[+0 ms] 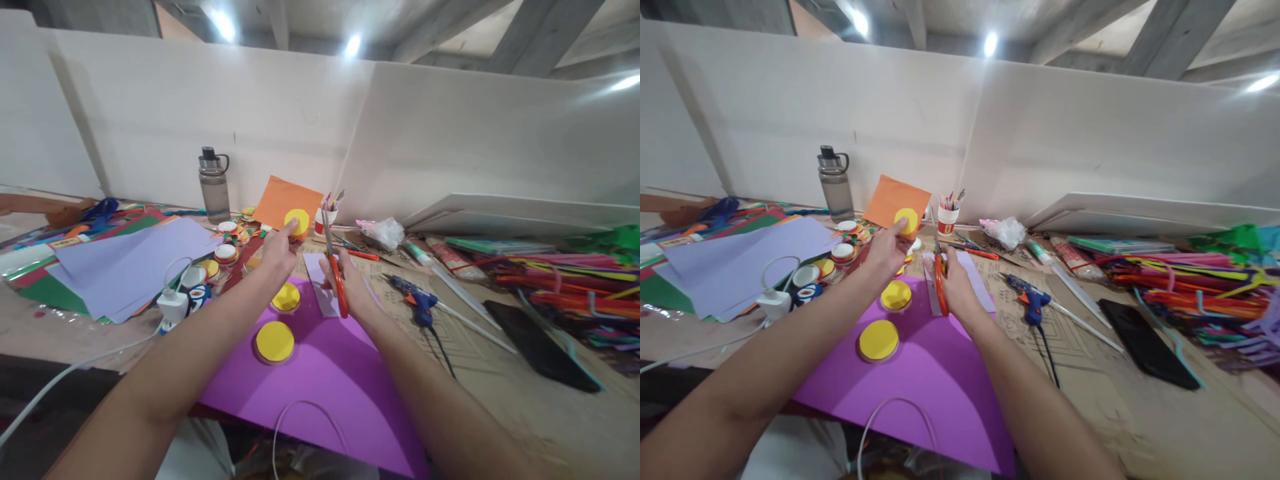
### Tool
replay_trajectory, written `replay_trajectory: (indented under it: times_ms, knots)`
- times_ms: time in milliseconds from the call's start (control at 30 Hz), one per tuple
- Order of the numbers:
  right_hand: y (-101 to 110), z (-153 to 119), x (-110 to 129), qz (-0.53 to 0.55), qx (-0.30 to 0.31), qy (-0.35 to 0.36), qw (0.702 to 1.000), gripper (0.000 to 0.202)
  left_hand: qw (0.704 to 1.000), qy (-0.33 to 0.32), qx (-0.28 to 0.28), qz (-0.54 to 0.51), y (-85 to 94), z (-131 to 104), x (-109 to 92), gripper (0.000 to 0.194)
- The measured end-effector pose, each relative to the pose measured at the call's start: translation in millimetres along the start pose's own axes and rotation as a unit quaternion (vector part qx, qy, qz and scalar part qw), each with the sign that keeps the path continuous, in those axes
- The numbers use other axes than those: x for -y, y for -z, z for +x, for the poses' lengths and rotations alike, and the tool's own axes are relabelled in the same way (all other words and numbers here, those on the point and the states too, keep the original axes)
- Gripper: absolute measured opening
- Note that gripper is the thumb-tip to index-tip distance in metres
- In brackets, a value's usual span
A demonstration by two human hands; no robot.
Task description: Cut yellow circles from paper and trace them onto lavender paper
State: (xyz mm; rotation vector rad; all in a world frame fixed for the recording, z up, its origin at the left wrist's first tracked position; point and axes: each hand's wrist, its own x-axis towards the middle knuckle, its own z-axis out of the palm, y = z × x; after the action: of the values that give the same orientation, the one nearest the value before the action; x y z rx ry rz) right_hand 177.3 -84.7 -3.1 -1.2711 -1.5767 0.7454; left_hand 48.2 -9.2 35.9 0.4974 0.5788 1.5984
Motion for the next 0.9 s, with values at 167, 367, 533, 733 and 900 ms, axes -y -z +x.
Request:
replay_trajectory:
  times_ms: [167, 367, 533, 733, 900]
  knots:
    - [-2, 1, -7, -0.005, 0.006, -0.001, 1.0, 0.046, 0.999, 0.011, 0.02, 0.022, -2.0, -9, 10, 0.029]
    - [-3, 1, -7, -0.001, 0.004, 0.008, 1.0, 0.042, 0.999, 0.032, 0.016, 0.017, -6.9, -19, 12, 0.024]
    - [-4, -1, -6, 0.034, 0.01, 0.017, 0.999, 0.039, 0.999, 0.039, 0.025, 0.011, -7.8, -20, 14, 0.021]
    - [-5, 0, -9, 0.02, -0.002, -0.01, 1.0, 0.041, 0.999, 0.038, 0.033, 0.02, -6.1, -19, 16, 0.019]
    - [-6, 1, -11, 0.026, -0.006, -0.011, 1.0, 0.039, 0.998, 0.039, 0.033, 0.023, -5.9, -20, 16, 0.022]
